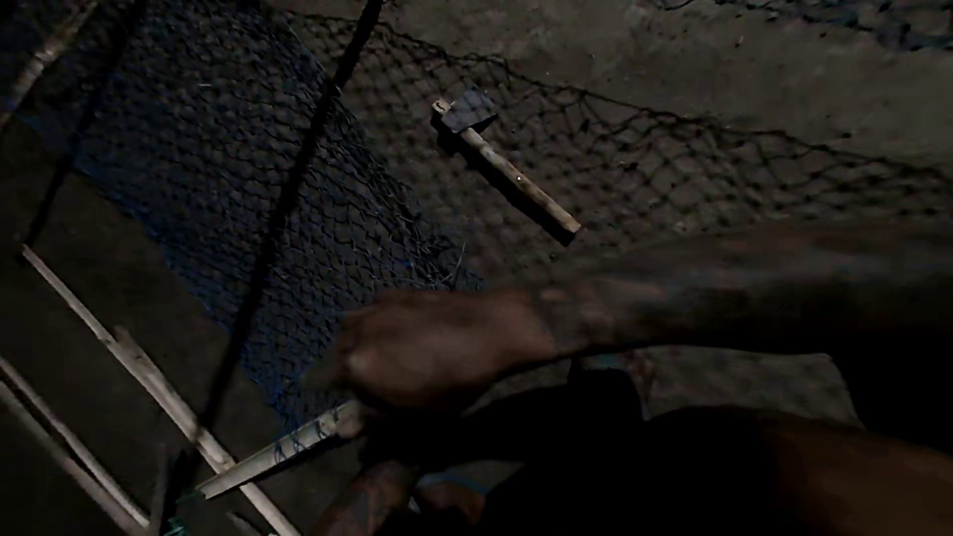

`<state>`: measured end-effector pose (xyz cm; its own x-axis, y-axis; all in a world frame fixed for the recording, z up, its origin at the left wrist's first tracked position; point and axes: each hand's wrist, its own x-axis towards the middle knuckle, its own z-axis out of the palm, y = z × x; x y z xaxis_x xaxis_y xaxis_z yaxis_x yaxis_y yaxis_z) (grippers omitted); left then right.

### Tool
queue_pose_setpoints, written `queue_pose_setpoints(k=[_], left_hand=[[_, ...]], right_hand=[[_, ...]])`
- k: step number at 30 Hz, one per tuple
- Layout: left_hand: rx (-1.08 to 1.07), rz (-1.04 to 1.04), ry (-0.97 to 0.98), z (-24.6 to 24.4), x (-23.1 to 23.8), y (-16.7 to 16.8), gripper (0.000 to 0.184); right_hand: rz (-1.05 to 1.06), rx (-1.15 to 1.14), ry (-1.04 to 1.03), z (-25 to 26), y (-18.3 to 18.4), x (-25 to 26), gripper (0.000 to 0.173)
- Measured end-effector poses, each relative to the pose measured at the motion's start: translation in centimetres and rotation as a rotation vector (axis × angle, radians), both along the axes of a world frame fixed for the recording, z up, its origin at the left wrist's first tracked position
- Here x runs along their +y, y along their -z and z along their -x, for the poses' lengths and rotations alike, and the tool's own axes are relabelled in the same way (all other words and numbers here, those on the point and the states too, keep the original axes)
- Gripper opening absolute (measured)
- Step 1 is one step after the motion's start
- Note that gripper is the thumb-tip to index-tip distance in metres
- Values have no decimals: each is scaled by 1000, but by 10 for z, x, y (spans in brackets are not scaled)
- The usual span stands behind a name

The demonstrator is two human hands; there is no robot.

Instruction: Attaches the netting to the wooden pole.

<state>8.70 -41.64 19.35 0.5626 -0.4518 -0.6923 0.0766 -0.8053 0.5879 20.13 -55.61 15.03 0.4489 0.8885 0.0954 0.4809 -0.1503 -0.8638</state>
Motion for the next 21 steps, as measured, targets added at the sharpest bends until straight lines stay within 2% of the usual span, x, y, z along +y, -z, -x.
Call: queue_pose_setpoints(k=[2, 3, 5, 6, 7, 8, 10, 13, 17, 21], left_hand=[[125, -341, -69, -35, -50, 33, 35], [16, -376, -94, -35, -52, 72, 38], [-568, -95, -84, -2, -10, 159, 36], [-791, 31, -85, 3, 2, 190, 32], [-860, 125, -99, 3, 7, 202, 30], [-868, 165, -110, 2, 9, 203, 29], [-825, 195, -138, -1, 11, 194, 26], [-748, 189, -167, -7, 14, 175, 23], [-740, 208, -177, -11, 18, 161, 26], [-763, 228, -167, -7, 18, 159, 25]], right_hand=[[38, 55, 117, -18, 7, -16, 38], [15, 124, 211, -27, 12, -33, 38], [-107, 286, 497, -26, 32, -70, 32], [-155, 438, 698, -12, 42, -83, 29], [-210, 634, 849, 1, 54, -93, 27], [-266, 811, 965, 14, 71, -102, 24], [-284, 1002, 1064, 36, 121, -113, 19], [-246, 1257, 970, 75, 172, -106, 20], [-454, 1456, 737, 107, 183, -75, 23], [-543, 1456, 643, 104, 175, -50, 16]])
